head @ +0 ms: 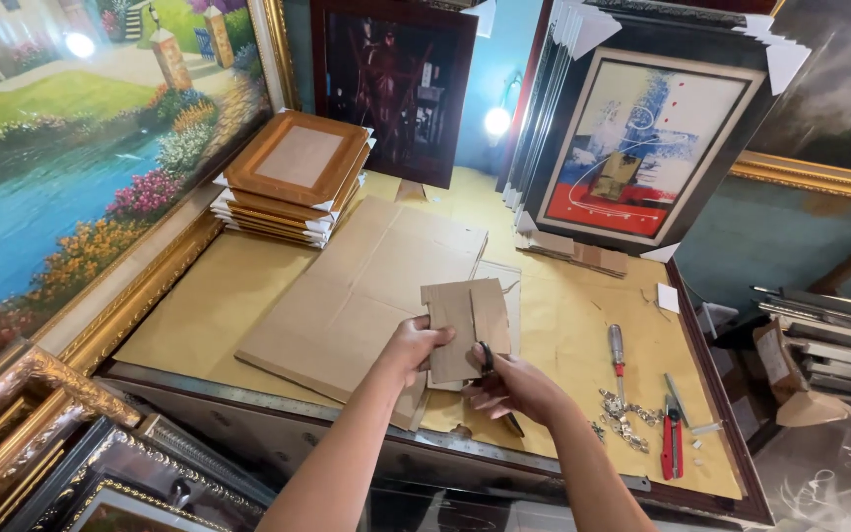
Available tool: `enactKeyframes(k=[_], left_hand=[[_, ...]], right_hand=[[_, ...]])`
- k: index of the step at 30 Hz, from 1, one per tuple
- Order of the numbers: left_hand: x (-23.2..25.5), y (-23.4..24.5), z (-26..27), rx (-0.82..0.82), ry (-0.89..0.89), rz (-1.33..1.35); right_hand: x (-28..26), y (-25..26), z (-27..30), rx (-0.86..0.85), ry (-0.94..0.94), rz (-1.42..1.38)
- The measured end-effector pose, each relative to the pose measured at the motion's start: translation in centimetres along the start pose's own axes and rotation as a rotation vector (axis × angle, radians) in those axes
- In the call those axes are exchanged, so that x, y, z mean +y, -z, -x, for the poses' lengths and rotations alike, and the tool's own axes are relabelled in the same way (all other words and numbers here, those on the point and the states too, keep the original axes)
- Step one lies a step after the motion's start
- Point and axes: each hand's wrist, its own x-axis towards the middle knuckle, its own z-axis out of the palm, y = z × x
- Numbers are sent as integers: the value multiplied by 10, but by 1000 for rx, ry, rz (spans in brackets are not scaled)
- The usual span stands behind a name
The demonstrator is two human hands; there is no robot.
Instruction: Cutting cardboard pieces and stapling them to the back of a picture frame to secure the artwork.
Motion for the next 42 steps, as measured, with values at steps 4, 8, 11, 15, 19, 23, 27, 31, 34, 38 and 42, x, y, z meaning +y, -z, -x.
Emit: enactKeyframes(k=[4,8,11,15,19,23,27,31,34,38,42], left_hand=[[-13,8,-26,1,23,42],[-17,11,-31,9,60,48],[-25,12,-42,30,69,25],[-43,12,-61,5,110,42],[-39,13,-58,2,124,67],[-44,16,-62,-13,162,76],[-55,12,-70,-47,191,147],[-58,23,-74,-35,165,142],[-81,43,-95,42,210,183],[-91,65,-104,143,195,177],[-78,47,-84,150,166,106]], right_hand=[[12,2,-21,5,-23,-56],[19,-2,-26,18,-42,-68],[28,-1,-28,17,-60,-76],[60,7,-67,45,-64,-145],[56,4,-74,58,-38,-194],[63,9,-87,64,-29,-210],[46,11,-87,70,-24,-223],[57,9,-119,68,-5,-197],[38,-6,-94,50,-25,-215],[10,-9,-43,60,-83,-211],[32,29,-60,365,-2,-118]])
